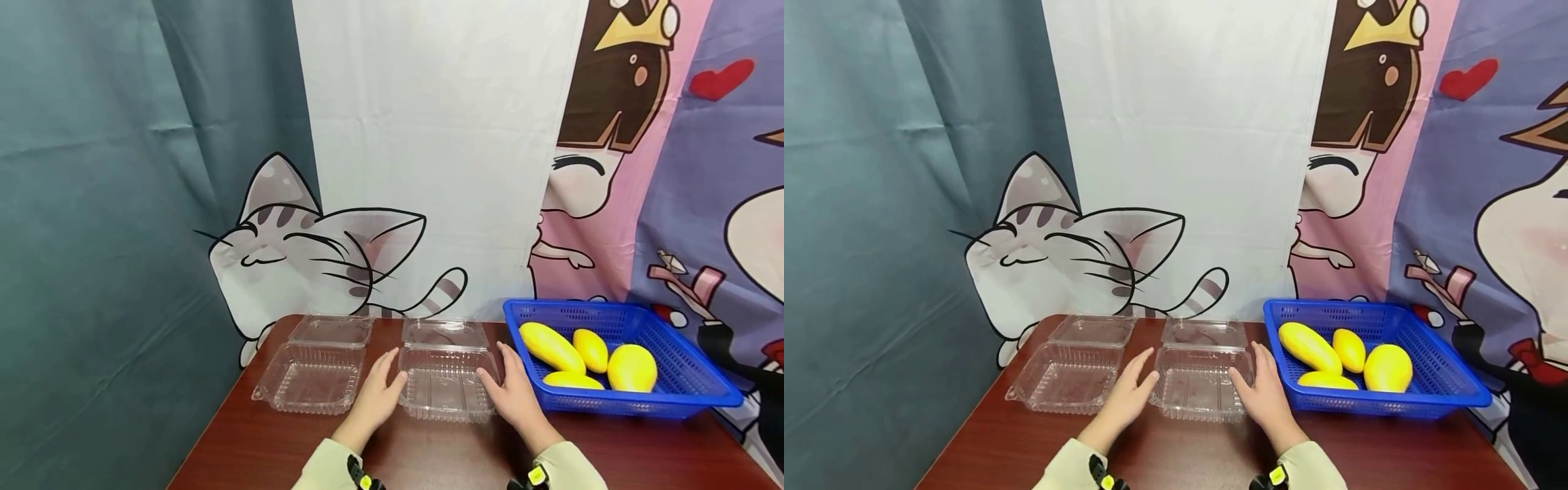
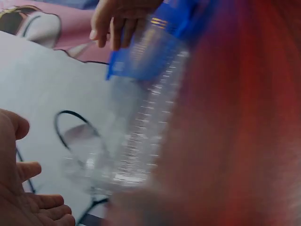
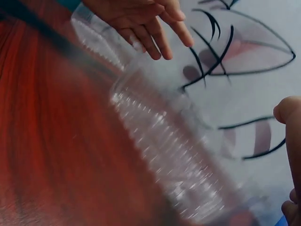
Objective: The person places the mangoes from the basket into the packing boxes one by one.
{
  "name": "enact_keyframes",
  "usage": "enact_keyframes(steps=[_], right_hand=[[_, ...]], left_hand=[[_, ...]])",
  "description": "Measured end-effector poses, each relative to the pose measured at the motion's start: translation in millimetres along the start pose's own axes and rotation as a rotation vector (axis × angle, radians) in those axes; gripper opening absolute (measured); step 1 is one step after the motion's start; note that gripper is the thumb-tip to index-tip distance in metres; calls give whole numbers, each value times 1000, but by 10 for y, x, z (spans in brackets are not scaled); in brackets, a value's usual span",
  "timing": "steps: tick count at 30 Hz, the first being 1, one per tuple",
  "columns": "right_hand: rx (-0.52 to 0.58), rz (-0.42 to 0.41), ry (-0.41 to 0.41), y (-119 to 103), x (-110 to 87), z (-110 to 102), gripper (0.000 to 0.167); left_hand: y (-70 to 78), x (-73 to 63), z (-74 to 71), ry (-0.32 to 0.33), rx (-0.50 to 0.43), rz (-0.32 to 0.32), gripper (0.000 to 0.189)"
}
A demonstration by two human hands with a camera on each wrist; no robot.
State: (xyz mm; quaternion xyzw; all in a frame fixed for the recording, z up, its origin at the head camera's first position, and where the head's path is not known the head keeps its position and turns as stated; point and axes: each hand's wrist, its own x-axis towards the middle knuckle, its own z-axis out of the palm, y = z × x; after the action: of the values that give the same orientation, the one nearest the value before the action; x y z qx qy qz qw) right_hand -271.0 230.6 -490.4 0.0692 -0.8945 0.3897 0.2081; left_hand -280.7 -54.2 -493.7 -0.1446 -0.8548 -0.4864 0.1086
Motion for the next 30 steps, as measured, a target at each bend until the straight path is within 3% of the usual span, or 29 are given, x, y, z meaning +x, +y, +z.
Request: enact_keyframes(steps=[4,10,15,20,26,30], right_hand=[[29,49,10,145,-86,94,74],[169,175,-46,268,-179,207,75],[318,161,-36,289,-271,313,72],[408,118,-25,291,-353,367,69],[339,169,-54,224,-444,361,72],[324,173,-54,175,-473,358,72]], left_hand=[[-96,-62,151,15,-50,-50,53],[-220,-87,305,31,-173,-103,53],[-276,-112,412,40,-227,-102,53],[-302,-182,415,60,-224,-70,52],[-353,-333,359,74,-235,-96,50],[-370,-390,310,66,-241,-82,51]])
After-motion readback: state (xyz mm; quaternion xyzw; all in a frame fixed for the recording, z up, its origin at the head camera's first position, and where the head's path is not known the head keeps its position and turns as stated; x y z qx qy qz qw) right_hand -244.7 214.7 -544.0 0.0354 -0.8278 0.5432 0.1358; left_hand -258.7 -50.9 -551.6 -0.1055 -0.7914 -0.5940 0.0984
